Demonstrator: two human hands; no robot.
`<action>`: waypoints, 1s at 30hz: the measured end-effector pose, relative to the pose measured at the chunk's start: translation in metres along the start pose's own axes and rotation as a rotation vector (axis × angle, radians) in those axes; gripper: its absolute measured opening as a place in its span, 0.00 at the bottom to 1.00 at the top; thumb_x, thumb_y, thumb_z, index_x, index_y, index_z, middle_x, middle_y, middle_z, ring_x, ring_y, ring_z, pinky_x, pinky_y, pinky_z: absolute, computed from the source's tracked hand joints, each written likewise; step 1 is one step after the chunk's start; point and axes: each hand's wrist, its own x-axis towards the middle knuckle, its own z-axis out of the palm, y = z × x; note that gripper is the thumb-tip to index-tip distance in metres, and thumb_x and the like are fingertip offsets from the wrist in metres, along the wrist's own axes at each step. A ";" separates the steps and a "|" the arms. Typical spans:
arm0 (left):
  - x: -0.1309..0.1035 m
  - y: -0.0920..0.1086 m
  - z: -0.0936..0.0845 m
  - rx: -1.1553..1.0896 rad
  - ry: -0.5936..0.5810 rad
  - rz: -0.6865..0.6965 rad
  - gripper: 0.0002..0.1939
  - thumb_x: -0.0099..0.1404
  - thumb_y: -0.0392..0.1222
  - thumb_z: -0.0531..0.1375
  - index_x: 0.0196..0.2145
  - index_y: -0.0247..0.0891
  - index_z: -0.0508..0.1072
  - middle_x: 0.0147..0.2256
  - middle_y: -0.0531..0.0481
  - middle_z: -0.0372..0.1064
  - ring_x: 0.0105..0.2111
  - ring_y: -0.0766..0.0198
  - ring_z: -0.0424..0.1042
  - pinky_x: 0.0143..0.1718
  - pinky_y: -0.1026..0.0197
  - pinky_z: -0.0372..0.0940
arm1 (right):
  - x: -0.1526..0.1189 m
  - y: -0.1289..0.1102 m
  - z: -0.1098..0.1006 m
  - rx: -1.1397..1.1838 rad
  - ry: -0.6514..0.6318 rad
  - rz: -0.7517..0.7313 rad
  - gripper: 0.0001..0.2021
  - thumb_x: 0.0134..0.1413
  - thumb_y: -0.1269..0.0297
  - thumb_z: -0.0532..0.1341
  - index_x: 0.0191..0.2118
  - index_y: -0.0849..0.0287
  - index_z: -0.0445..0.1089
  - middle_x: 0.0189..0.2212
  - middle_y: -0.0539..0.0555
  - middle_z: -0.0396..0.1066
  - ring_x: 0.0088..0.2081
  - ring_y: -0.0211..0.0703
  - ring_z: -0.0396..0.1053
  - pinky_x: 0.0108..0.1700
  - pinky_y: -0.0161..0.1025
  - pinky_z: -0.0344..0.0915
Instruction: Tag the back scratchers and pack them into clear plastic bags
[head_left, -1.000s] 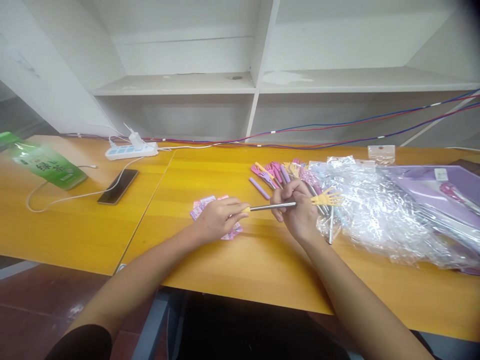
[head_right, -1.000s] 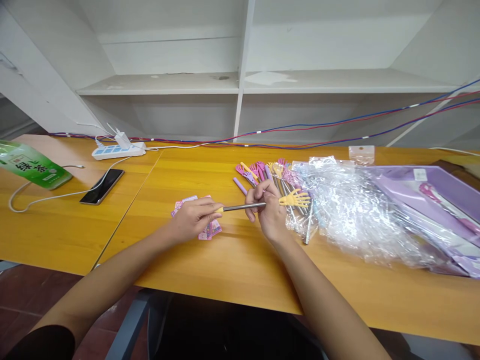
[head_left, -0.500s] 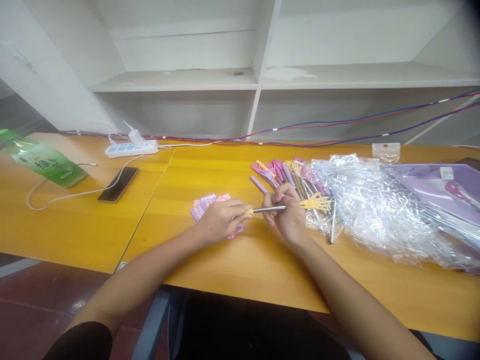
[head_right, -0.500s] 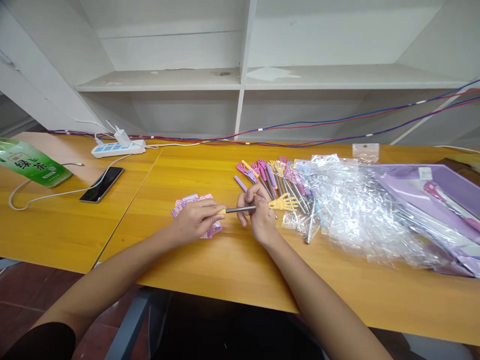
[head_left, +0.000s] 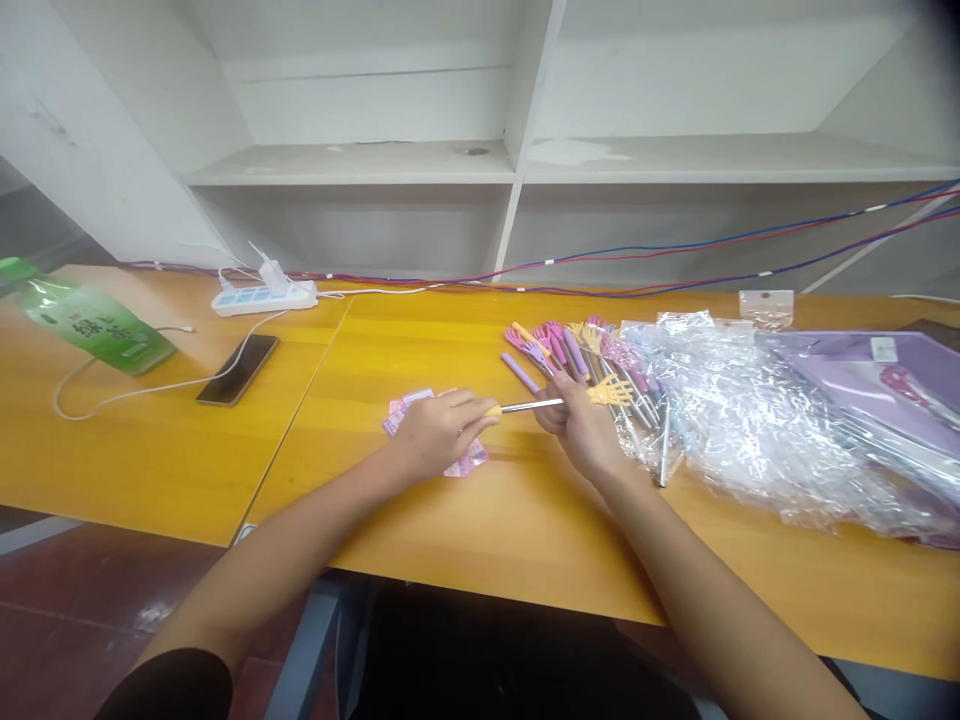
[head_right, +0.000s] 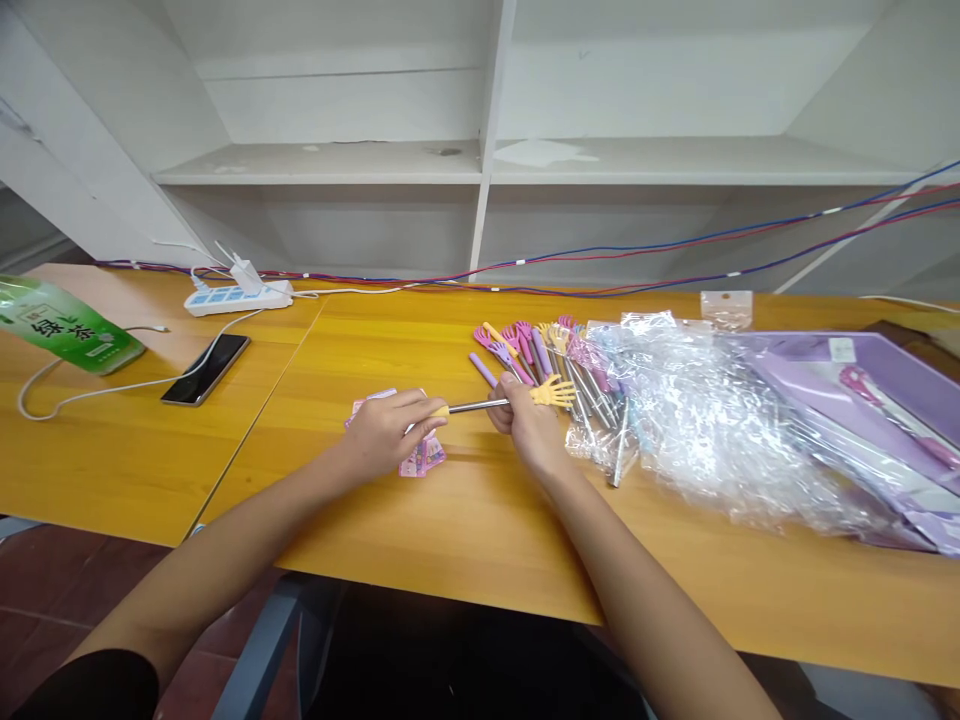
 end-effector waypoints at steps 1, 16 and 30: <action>-0.001 -0.001 0.001 0.001 0.002 0.012 0.18 0.81 0.49 0.52 0.48 0.40 0.79 0.40 0.48 0.80 0.38 0.65 0.78 0.36 0.63 0.65 | 0.000 0.003 0.001 0.007 -0.011 -0.001 0.30 0.67 0.45 0.62 0.22 0.54 0.48 0.19 0.43 0.39 0.20 0.34 0.39 0.20 0.35 0.41; -0.003 0.005 0.002 -0.087 -0.064 0.027 0.18 0.81 0.47 0.50 0.49 0.38 0.77 0.41 0.46 0.79 0.40 0.64 0.78 0.39 0.63 0.68 | -0.012 0.008 0.018 -0.010 -0.034 0.004 0.33 0.65 0.35 0.60 0.20 0.53 0.49 0.18 0.44 0.39 0.20 0.36 0.40 0.22 0.37 0.40; -0.001 0.012 0.000 0.060 -0.146 0.060 0.17 0.81 0.45 0.49 0.48 0.38 0.75 0.40 0.46 0.77 0.39 0.63 0.77 0.36 0.63 0.69 | -0.019 0.010 0.027 -0.153 -0.060 0.045 0.33 0.69 0.33 0.49 0.22 0.52 0.47 0.19 0.44 0.41 0.21 0.37 0.42 0.25 0.39 0.42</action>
